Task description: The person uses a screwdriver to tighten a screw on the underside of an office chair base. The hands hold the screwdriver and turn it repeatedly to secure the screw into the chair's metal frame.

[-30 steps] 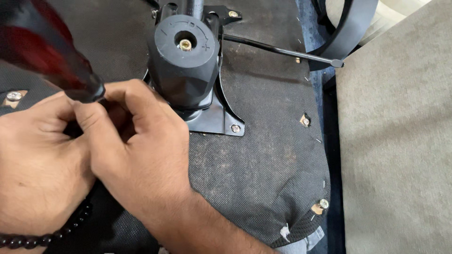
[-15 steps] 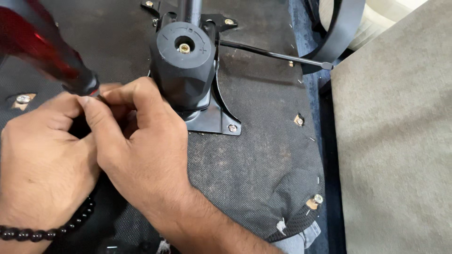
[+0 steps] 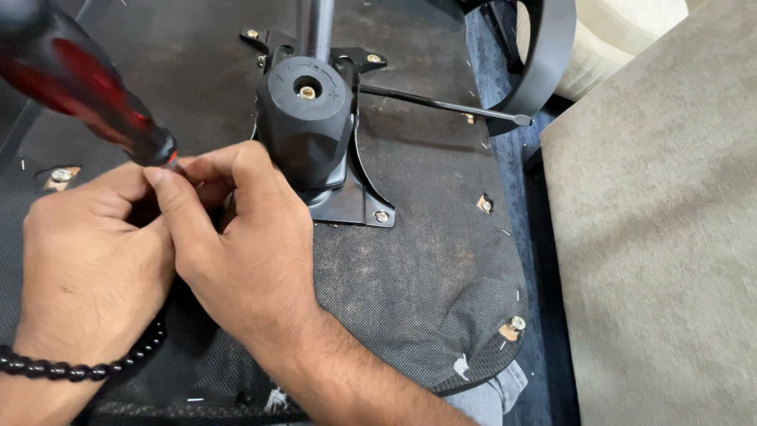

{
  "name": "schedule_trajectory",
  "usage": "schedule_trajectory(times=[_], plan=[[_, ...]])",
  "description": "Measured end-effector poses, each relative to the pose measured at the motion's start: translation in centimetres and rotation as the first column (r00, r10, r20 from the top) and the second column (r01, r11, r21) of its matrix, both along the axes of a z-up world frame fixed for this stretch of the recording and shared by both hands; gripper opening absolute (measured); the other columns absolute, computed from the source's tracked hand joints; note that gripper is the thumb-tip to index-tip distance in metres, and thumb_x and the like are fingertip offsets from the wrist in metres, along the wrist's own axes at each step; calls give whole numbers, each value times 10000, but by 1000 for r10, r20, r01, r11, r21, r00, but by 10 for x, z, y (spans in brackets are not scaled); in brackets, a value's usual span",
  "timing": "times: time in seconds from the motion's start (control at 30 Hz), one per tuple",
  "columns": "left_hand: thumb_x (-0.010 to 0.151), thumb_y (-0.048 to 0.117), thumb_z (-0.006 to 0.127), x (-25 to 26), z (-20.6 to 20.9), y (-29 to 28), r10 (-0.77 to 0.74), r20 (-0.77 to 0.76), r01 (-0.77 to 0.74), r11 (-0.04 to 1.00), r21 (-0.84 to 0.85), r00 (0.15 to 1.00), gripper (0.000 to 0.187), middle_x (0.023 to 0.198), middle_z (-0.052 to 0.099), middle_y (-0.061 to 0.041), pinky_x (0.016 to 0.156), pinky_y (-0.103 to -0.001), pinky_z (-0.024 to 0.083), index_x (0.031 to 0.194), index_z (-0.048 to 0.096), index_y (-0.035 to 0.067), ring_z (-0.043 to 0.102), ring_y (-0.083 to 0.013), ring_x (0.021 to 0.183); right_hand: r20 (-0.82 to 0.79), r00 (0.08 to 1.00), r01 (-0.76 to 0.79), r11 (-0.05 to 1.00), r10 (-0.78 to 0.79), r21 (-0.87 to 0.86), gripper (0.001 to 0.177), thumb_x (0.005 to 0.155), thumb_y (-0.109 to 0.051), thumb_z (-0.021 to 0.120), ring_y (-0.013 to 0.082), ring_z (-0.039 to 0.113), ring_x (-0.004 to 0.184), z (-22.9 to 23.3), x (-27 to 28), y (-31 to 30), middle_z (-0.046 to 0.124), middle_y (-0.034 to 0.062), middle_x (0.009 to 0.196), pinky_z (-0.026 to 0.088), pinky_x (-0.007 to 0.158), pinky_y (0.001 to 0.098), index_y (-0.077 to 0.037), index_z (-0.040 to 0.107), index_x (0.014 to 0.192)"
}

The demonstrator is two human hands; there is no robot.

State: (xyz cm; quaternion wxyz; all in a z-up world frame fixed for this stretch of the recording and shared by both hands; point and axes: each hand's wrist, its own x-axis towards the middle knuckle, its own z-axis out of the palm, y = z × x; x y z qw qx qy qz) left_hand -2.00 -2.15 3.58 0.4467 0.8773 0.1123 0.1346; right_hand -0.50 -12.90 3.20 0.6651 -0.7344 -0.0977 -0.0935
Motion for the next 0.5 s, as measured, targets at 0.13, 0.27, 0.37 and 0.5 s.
schedule_trajectory(times=[0.13,0.27,0.37,0.5], plan=[[996,136,661,1,0,4,-81,21,79,994,75,997,175,825,775,-89,618,-279,545,1098,772,46,716,-126,696,-12,999,-54,997,53,-50,284,1008,-184,657,147,705,815,1,-2,-3,737,105,955,594,723,294,-10,641,1232],[1014,159,659,5,-1,5,-95,-50,97,994,40,994,187,783,753,-110,572,-304,528,1097,771,34,703,-159,654,196,980,-16,996,33,-88,242,1103,-182,598,158,732,933,-2,-1,-7,738,112,1039,609,851,279,-4,667,1251],[1004,153,645,6,-4,6,-159,-19,160,986,37,987,183,814,767,-103,588,-295,541,1064,758,20,716,-155,667,189,981,-22,998,34,-60,246,1089,-162,574,197,727,958,-6,1,-6,730,119,1027,594,878,302,-2,670,1251],[993,171,655,9,-5,4,-148,-75,153,986,71,986,195,835,784,-109,592,-302,555,1057,751,14,737,-158,668,142,990,-7,999,12,-34,215,1095,-172,600,183,741,922,-7,5,-6,741,111,1002,604,838,284,1,680,1195]])
